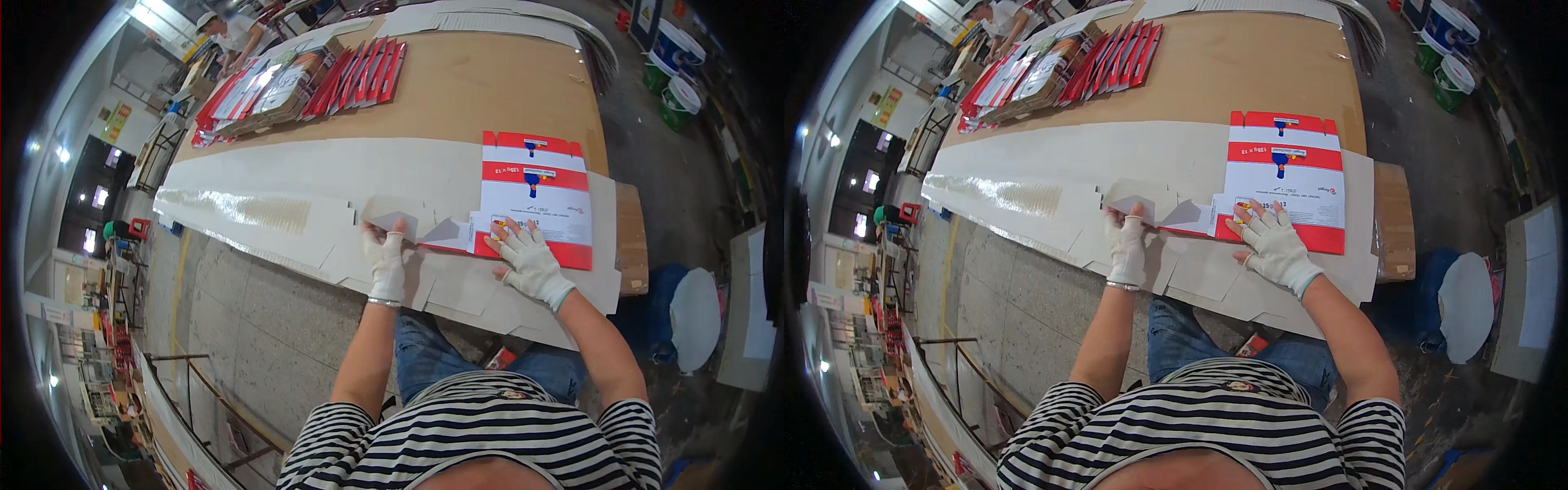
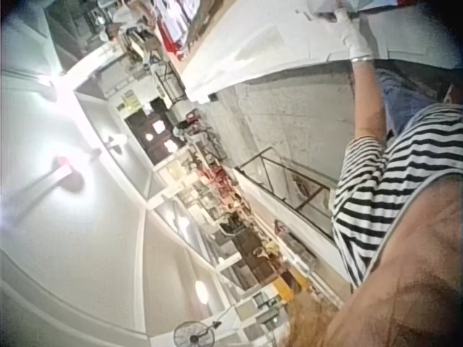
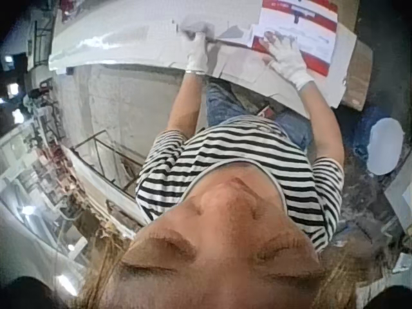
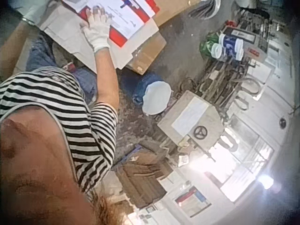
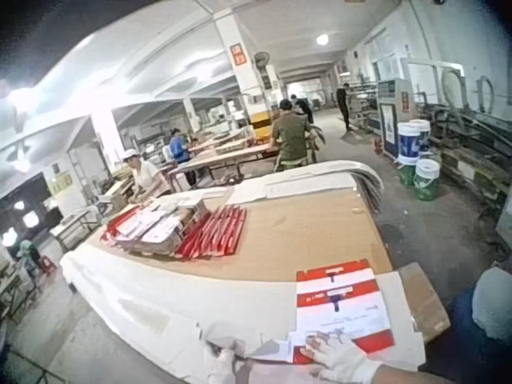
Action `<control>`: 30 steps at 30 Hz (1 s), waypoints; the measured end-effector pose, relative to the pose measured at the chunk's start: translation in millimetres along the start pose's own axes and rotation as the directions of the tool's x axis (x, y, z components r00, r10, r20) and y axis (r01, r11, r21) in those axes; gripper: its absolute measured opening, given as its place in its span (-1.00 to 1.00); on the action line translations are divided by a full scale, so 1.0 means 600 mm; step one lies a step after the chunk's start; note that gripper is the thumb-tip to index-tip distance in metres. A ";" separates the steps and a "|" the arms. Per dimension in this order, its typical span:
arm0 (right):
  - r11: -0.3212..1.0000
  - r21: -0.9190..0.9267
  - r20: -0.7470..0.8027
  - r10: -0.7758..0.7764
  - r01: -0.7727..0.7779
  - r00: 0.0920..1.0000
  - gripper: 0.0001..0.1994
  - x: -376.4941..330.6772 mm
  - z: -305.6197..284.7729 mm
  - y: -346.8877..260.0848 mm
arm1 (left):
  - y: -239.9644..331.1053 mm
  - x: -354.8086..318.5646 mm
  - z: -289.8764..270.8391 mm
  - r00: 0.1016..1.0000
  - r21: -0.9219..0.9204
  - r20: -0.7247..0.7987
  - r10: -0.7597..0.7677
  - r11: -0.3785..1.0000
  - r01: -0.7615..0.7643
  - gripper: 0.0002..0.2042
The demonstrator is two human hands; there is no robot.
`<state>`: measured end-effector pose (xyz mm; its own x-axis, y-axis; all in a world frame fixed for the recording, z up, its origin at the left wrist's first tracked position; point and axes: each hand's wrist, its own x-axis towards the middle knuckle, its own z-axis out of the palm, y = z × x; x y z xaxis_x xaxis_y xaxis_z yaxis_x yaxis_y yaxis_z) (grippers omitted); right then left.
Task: The person folds cardboard box blanks along their crease lines and flaps by hand on a workbench.
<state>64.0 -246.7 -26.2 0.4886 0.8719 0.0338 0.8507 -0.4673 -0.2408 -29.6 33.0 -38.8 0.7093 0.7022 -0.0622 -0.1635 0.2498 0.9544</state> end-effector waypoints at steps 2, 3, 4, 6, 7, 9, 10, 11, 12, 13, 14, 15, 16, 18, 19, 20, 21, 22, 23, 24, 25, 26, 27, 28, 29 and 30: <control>1.000 0.006 -0.009 0.004 -0.004 1.000 -0.39 -0.001 0.000 0.000 | 0.006 0.001 0.009 0.997 0.102 0.014 -0.074 0.992 0.072 -0.46; 1.000 0.011 -0.013 -0.002 0.002 1.000 -0.40 -0.002 0.001 0.002 | 0.009 0.003 0.016 0.989 0.202 0.011 -0.145 0.969 0.140 -0.58; 1.000 0.013 -0.019 0.004 -0.004 1.000 -0.40 -0.001 0.003 0.000 | 0.004 0.007 0.012 0.989 0.207 0.018 -0.144 0.969 0.137 -0.58; 0.998 0.025 -0.103 -0.055 0.058 0.993 -0.42 0.002 0.004 0.000 | -0.008 0.015 0.008 0.978 0.484 0.128 0.166 0.850 -0.208 -0.61; 0.999 0.022 -0.106 -0.041 0.043 0.993 -0.42 0.001 -0.003 0.004 | -0.010 0.015 0.017 0.976 0.480 0.143 0.163 0.851 -0.212 -0.61; 0.991 -0.086 0.028 -0.104 0.106 0.994 -0.41 -0.002 -0.020 0.015 | -0.013 0.009 0.031 0.786 0.672 0.421 0.452 0.427 -0.605 -0.50; 0.992 -0.088 0.022 -0.092 0.094 0.995 -0.41 -0.003 -0.027 0.018 | -0.012 0.008 0.034 0.781 0.664 0.432 0.451 0.427 -0.614 -0.50; 0.990 -0.083 -0.005 -0.114 0.113 0.993 -0.40 -0.003 -0.034 0.019 | -0.010 0.008 0.036 0.713 0.605 0.577 0.398 0.378 -0.701 -0.43; 0.988 -0.077 -0.033 -0.136 0.133 0.990 -0.39 -0.003 -0.038 0.021 | -0.007 0.008 0.035 0.624 0.530 0.706 0.335 0.335 -0.779 -0.36; 0.990 -0.077 -0.038 -0.125 0.122 0.991 -0.39 -0.003 -0.040 0.022 | 0.002 0.004 0.034 0.632 0.556 0.755 0.175 0.340 -0.758 -0.34; 0.992 -0.050 -0.084 -0.118 0.114 0.989 -0.44 -0.003 -0.040 0.022 | 0.002 0.004 0.034 0.625 0.550 0.761 0.172 0.340 -0.763 -0.34; 0.994 -0.023 -0.130 -0.110 0.108 0.985 -0.48 -0.004 -0.039 0.022 | 0.002 0.004 0.035 0.547 0.534 0.834 0.074 0.143 -0.833 -0.33; 0.995 -0.019 -0.134 -0.102 0.101 0.986 -0.48 -0.004 -0.043 0.018 | 0.007 0.001 0.038 0.478 0.476 0.877 -0.043 -0.053 -0.878 -0.32; 0.995 -0.049 -0.090 -0.095 0.091 0.991 -0.50 -0.006 -0.051 0.010 | 0.013 -0.011 0.042 0.472 0.476 0.878 -0.083 0.047 -0.878 -0.34; 0.995 -0.044 -0.092 -0.088 0.085 0.992 -0.50 -0.008 -0.049 0.011 | 0.023 -0.019 0.047 0.462 0.466 0.883 -0.078 0.036 -0.884 -0.35; 0.994 -0.057 -0.104 -0.095 0.089 0.990 -0.50 -0.009 -0.046 0.012 | 0.028 -0.024 0.051 0.454 0.456 0.888 -0.072 0.025 -0.889 -0.36; 0.993 -0.069 -0.115 -0.101 0.094 0.988 -0.50 -0.010 -0.041 0.013 | 0.027 -0.026 0.055 0.450 0.453 0.890 -0.078 0.026 -0.891 -0.36; 0.993 -0.066 -0.116 -0.102 0.095 0.988 -0.50 -0.011 -0.033 0.015 | 0.025 -0.029 0.059 0.463 0.463 0.883 -0.077 -0.019 -0.886 -0.37; 0.990 -0.095 -0.138 -0.113 0.100 0.984 -0.50 -0.011 -0.023 0.017 | 0.023 -0.032 0.063 0.476 0.473 0.876 -0.074 -0.063 -0.879 -0.38; 0.987 -0.125 -0.160 -0.125 0.106 0.979 -0.50 -0.011 -0.015 0.020 | 0.017 -0.032 0.066 0.478 0.474 0.875 -0.075 -0.064 -0.878 -0.38; 0.986 -0.122 -0.160 -0.131 0.112 0.978 -0.50 -0.010 -0.010 0.019 | 0.010 -0.029 0.066 0.499 0.489 0.863 -0.082 -0.112 -0.865 -0.37; 0.982 -0.151 -0.169 -0.139 0.113 0.976 -0.51 -0.010 -0.004 0.016 | 0.005 -0.028 0.064 0.520 0.503 0.850 -0.087 -0.161 -0.849 -0.36; 0.977 -0.180 -0.179 -0.147 0.115 0.973 -0.52 -0.009 0.001 0.014 | 0.000 -0.028 0.061 0.526 0.509 0.846 -0.087 -0.164 -0.845 -0.36; 0.977 -0.180 -0.178 -0.150 0.118 0.973 -0.52 -0.010 0.006 0.014 | -0.002 -0.028 0.063 0.532 0.513 0.842 -0.091 -0.170 -0.841 -0.36; 0.973 -0.208 -0.177 -0.140 0.102 0.974 -0.51 -0.011 0.011 0.014 | -0.004 -0.028 0.064 0.538 0.518 0.838 -0.095 -0.176 -0.837 -0.36; 0.968 -0.235 -0.178 -0.131 0.087 0.975 -0.50 -0.011 0.016 0.014 | -0.005 -0.029 0.064 0.542 0.521 0.835 -0.095 -0.178 -0.835 -0.36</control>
<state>65.9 -254.9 -37.8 0.4000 0.8854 0.2366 0.9115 -0.4113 -0.0018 -15.0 -5.5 -29.5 0.9724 -0.2003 0.1194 -0.2057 -0.9780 0.0346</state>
